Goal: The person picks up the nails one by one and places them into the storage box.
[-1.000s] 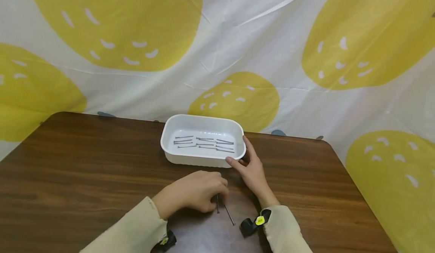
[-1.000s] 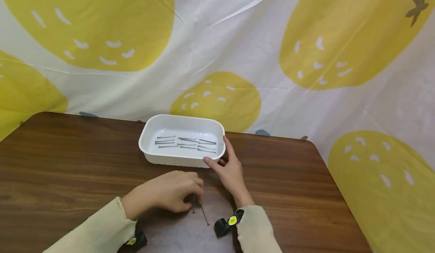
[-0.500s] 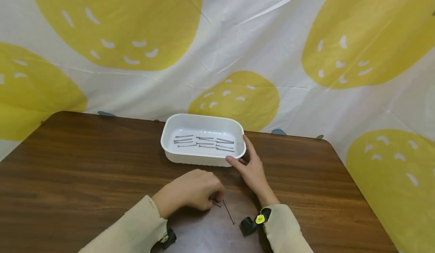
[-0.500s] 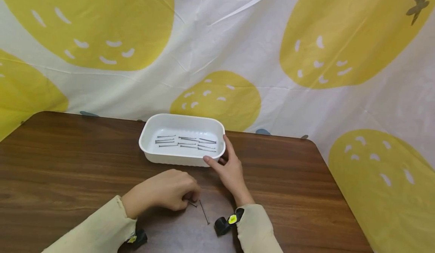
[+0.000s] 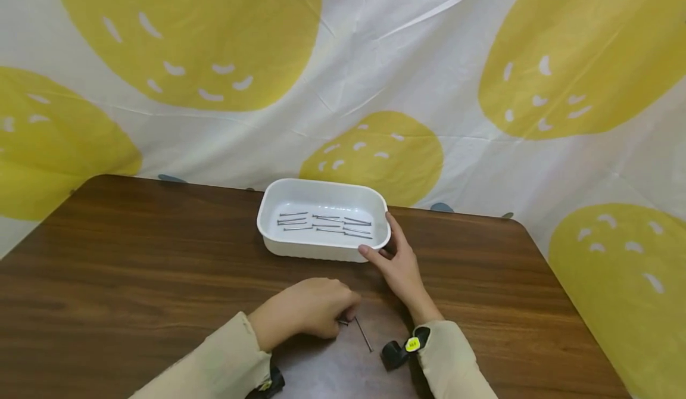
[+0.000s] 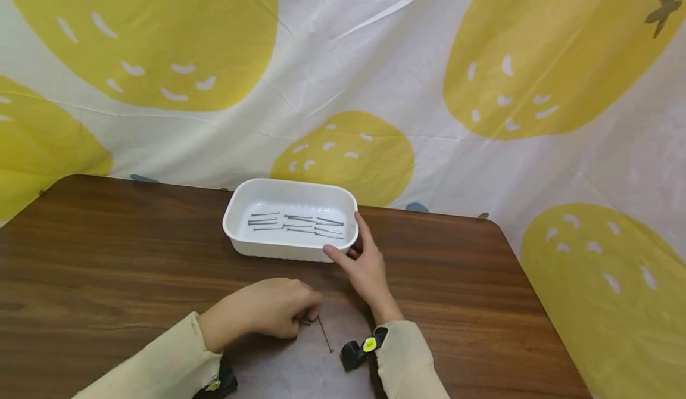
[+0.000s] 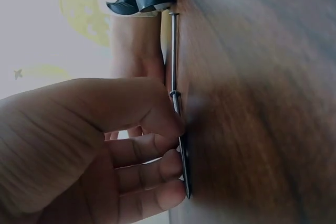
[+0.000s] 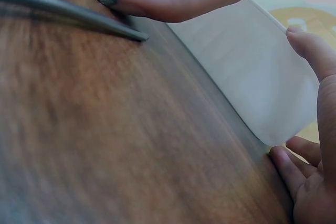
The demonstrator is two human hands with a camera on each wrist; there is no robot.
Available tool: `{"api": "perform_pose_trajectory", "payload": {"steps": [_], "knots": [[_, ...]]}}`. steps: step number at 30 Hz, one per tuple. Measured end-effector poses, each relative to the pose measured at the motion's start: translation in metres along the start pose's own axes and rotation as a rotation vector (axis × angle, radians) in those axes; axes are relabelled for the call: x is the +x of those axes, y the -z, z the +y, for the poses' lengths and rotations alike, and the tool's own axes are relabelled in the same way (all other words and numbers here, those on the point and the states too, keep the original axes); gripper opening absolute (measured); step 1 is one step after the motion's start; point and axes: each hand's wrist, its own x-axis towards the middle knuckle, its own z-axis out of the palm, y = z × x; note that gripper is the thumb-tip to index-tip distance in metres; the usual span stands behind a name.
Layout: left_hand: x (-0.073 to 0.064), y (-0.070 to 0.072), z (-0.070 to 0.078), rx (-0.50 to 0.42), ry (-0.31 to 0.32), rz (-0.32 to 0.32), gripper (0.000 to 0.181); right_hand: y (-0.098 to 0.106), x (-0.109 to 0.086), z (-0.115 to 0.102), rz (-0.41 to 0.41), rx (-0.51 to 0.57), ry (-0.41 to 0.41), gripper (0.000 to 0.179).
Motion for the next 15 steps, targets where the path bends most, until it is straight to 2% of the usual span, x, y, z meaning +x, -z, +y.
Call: {"api": "perform_pose_trajectory", "payload": {"steps": [3,7,15], "knots": [[0.001,-0.001,-0.001,-0.004,0.015,-0.015,0.026,0.000,0.000,0.000,0.000,0.000,-0.002,0.089],[0.000,0.000,-0.002,-0.013,0.004,-0.021,0.026,0.000,0.000,0.000,0.002,-0.008,-0.007,0.088],[0.000,0.014,-0.008,-0.181,-0.016,-0.027,0.018,0.001,0.001,0.000,0.005,-0.020,-0.004,0.089]]}}
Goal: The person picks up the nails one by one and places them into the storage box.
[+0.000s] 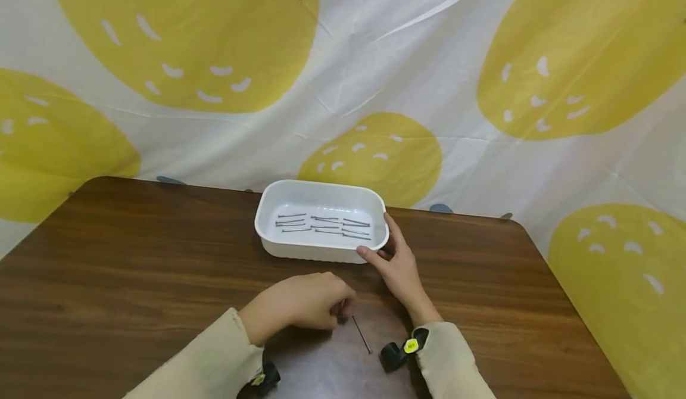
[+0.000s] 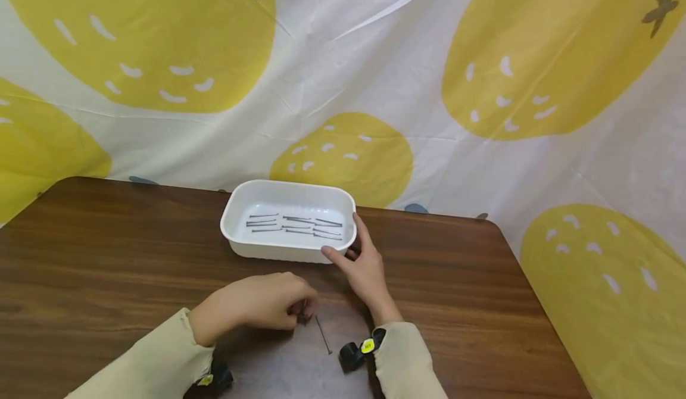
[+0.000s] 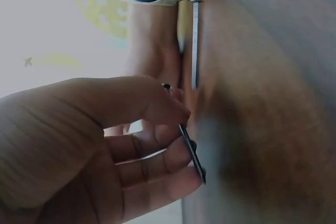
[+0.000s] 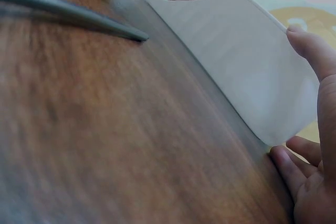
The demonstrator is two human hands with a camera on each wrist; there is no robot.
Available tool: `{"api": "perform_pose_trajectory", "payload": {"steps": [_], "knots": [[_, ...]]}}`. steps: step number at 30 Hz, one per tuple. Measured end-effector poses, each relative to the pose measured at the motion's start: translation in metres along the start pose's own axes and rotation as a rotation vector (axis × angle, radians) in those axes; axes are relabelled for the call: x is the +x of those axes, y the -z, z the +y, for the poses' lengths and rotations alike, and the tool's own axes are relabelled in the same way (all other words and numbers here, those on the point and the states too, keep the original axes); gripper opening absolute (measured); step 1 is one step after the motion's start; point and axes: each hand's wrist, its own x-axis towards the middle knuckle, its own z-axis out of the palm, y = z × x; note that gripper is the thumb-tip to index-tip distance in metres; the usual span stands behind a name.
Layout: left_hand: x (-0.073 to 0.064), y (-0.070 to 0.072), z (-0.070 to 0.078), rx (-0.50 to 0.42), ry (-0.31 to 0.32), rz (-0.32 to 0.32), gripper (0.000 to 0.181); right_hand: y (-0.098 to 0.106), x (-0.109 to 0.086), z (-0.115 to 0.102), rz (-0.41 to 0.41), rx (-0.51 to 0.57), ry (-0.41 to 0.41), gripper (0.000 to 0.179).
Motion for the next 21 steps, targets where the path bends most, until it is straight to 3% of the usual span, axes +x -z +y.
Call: {"api": "perform_pose_trajectory", "payload": {"steps": [8,14,21], "knots": [[-0.004,0.019,-0.009,-0.185,-0.089,-0.062,0.016,-0.001,0.000,0.000,-0.006,0.011,0.011,0.088],[-0.009,0.044,-0.021,-0.201,-0.163,-0.062,0.019,-0.001,-0.001,-0.001,-0.010,0.020,0.009,0.089],[-0.005,0.075,-0.036,-0.148,-0.100,0.006,0.016,-0.001,-0.001,0.000,-0.005,0.028,0.005,0.090]]}}
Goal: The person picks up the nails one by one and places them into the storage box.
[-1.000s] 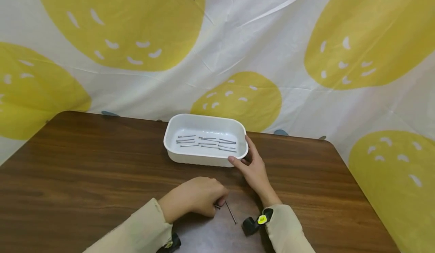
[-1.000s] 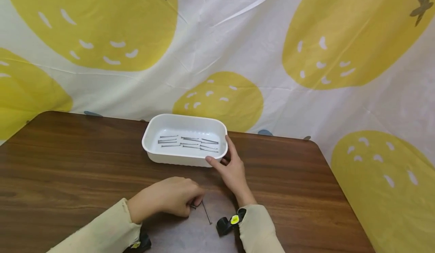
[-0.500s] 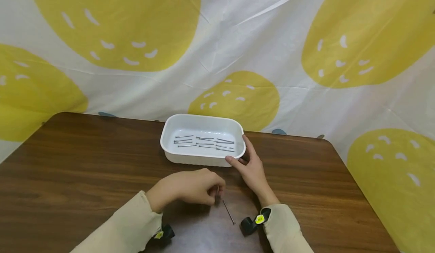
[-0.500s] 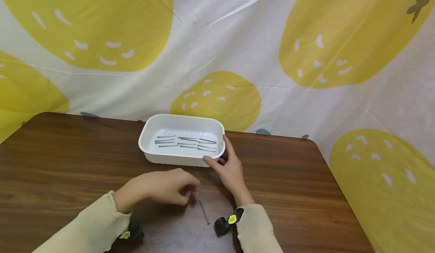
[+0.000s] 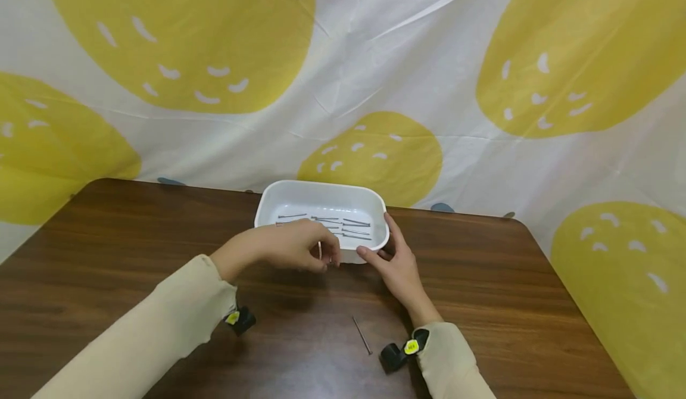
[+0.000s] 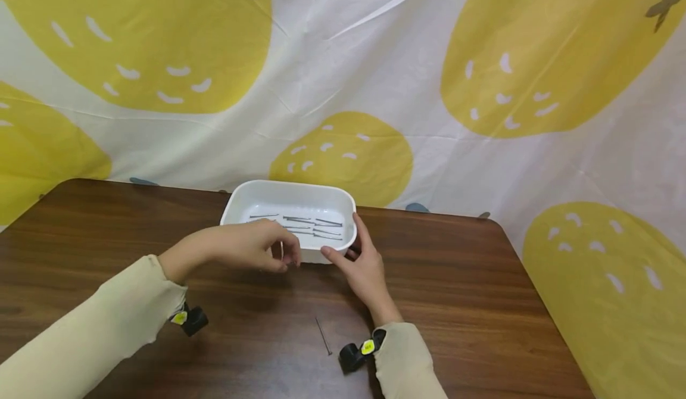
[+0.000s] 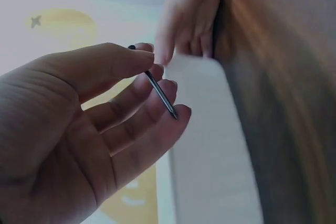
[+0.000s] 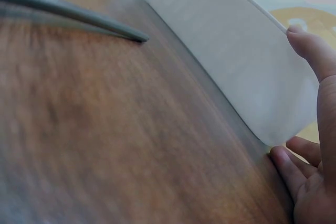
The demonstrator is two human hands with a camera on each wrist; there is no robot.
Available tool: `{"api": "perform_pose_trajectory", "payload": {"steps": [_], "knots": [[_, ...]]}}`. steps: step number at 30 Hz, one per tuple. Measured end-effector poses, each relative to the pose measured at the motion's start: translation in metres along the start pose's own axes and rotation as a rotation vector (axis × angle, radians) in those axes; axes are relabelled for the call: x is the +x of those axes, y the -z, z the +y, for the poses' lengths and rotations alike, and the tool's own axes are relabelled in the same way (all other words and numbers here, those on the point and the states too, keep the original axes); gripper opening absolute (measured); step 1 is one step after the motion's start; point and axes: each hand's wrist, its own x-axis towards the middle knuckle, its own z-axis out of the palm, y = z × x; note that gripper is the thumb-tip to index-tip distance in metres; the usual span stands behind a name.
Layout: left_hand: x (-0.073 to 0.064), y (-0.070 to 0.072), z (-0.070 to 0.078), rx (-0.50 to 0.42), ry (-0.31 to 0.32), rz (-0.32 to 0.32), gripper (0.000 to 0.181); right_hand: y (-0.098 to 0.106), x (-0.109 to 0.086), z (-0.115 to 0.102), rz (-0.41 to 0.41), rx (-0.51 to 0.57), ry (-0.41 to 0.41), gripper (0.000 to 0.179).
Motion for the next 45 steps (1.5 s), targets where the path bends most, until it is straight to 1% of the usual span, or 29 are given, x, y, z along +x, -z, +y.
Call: {"api": "perform_pose_trajectory", "payload": {"steps": [3,5,7,9,13,18,21,26,29,31,35,37,41,43,45], "knots": [[0.003,0.013,-0.004,-0.013,0.062,-0.002,0.017,0.001,-0.001,0.000,0.002,0.003,0.002,0.090],[0.006,0.020,-0.008,-0.006,0.089,0.003,0.018,0.002,-0.002,0.000,0.002,0.004,0.000,0.090],[0.010,0.026,-0.013,0.027,0.106,0.015,0.017,0.002,-0.003,0.000,0.001,0.005,-0.003,0.090],[0.014,0.030,-0.019,0.083,0.108,0.037,0.017,0.003,-0.004,0.000,0.002,0.003,-0.006,0.090],[0.025,0.035,-0.034,0.186,0.127,0.073,0.016,0.004,-0.005,0.000,0.007,0.000,-0.008,0.089],[0.037,0.038,-0.052,0.272,0.186,0.099,0.018,0.002,-0.005,-0.001,0.008,0.007,0.000,0.089],[0.044,0.040,-0.060,0.308,0.205,0.111,0.018,0.001,-0.005,-0.001,0.009,0.006,0.003,0.089],[0.058,0.039,-0.073,0.317,0.216,0.126,0.019,0.000,-0.006,-0.001,0.021,0.002,0.007,0.089],[0.065,0.036,-0.079,0.331,0.226,0.120,0.020,0.000,-0.007,-0.002,0.025,0.000,0.002,0.089],[0.067,0.034,-0.083,0.356,0.237,0.107,0.020,-0.001,-0.008,-0.002,0.022,0.000,-0.002,0.089],[0.068,0.030,-0.087,0.400,0.248,0.104,0.020,-0.002,-0.008,-0.004,0.007,0.016,0.001,0.089],[0.068,0.028,-0.088,0.428,0.251,0.126,0.019,-0.002,-0.008,-0.004,0.006,0.020,0.003,0.090],[0.070,0.024,-0.091,0.495,0.236,0.185,0.018,0.000,-0.008,-0.007,0.011,0.014,-0.015,0.090],[0.070,0.021,-0.092,0.518,0.236,0.197,0.016,0.001,-0.009,-0.011,0.010,0.013,-0.030,0.091],[0.071,0.018,-0.093,0.533,0.250,0.189,0.014,0.002,-0.012,-0.020,0.004,0.013,-0.039,0.091]]}}
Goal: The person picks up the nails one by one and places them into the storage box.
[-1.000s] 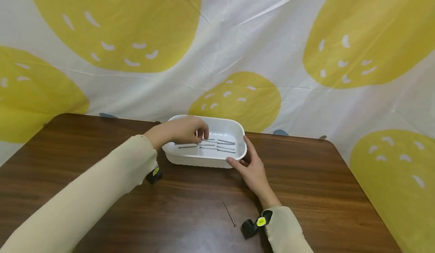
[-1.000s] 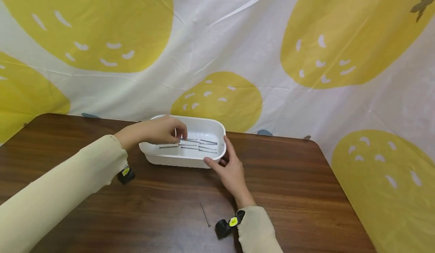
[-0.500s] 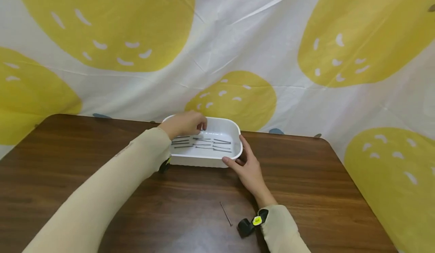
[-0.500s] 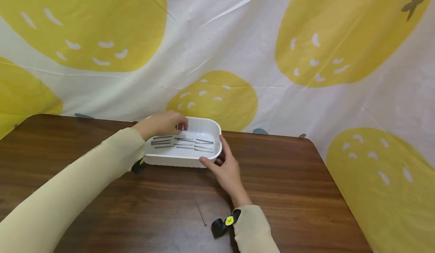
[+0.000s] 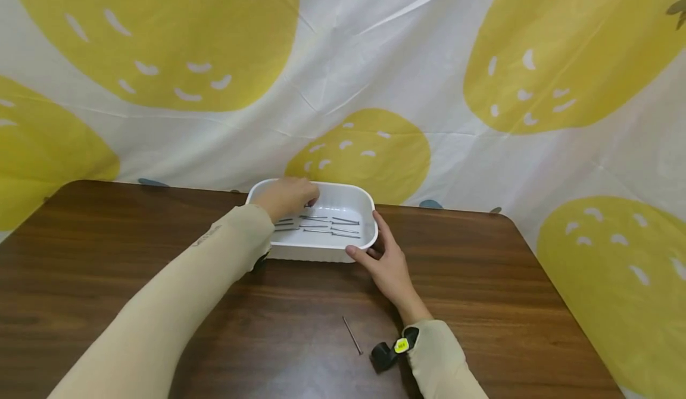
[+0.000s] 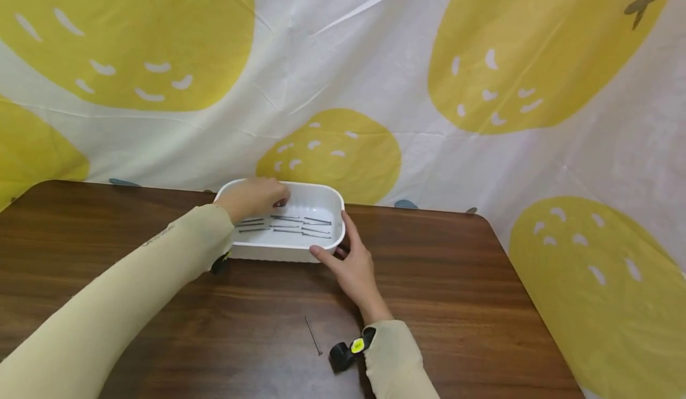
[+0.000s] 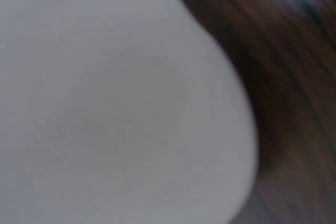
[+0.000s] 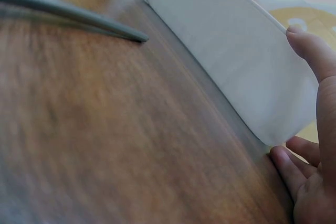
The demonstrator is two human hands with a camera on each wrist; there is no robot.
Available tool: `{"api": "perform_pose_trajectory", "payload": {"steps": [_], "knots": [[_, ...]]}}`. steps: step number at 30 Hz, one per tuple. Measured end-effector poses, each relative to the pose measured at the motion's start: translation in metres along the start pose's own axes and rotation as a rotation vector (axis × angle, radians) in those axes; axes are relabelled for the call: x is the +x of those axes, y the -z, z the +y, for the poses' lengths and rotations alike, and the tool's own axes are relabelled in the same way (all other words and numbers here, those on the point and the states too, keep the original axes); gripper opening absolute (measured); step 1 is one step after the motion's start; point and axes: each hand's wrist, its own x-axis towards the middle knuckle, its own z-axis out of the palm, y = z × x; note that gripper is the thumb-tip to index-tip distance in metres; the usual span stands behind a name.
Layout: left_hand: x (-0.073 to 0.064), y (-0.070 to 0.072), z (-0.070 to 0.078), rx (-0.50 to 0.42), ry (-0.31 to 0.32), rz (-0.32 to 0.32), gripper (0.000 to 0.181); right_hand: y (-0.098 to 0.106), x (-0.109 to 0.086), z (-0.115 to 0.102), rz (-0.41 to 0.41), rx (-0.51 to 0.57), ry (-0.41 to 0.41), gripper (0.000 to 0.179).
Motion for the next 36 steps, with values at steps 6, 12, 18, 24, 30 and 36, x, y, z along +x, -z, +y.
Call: {"api": "perform_pose_trajectory", "payload": {"steps": [6,12,18,24,30,36], "knots": [[-0.003,-0.005,0.003,0.021,0.023,0.013,0.012,0.002,-0.007,-0.017,-0.013,-0.002,-0.007,0.090],[-0.005,-0.005,0.005,0.026,0.024,0.033,0.014,0.000,0.006,0.017,0.008,0.000,0.030,0.091],[-0.004,-0.006,0.004,0.026,0.017,0.018,0.020,0.000,0.006,0.018,0.018,-0.011,0.041,0.091],[-0.006,-0.006,-0.001,-0.004,0.008,-0.023,0.021,-0.002,0.006,0.018,0.013,-0.014,0.040,0.091],[-0.009,0.009,-0.003,-0.056,0.016,-0.093,0.022,-0.002,0.005,0.021,0.010,-0.015,0.031,0.091],[-0.024,0.034,0.006,-0.068,-0.122,0.020,0.019,-0.001,0.007,0.019,0.023,-0.019,0.043,0.091]]}}
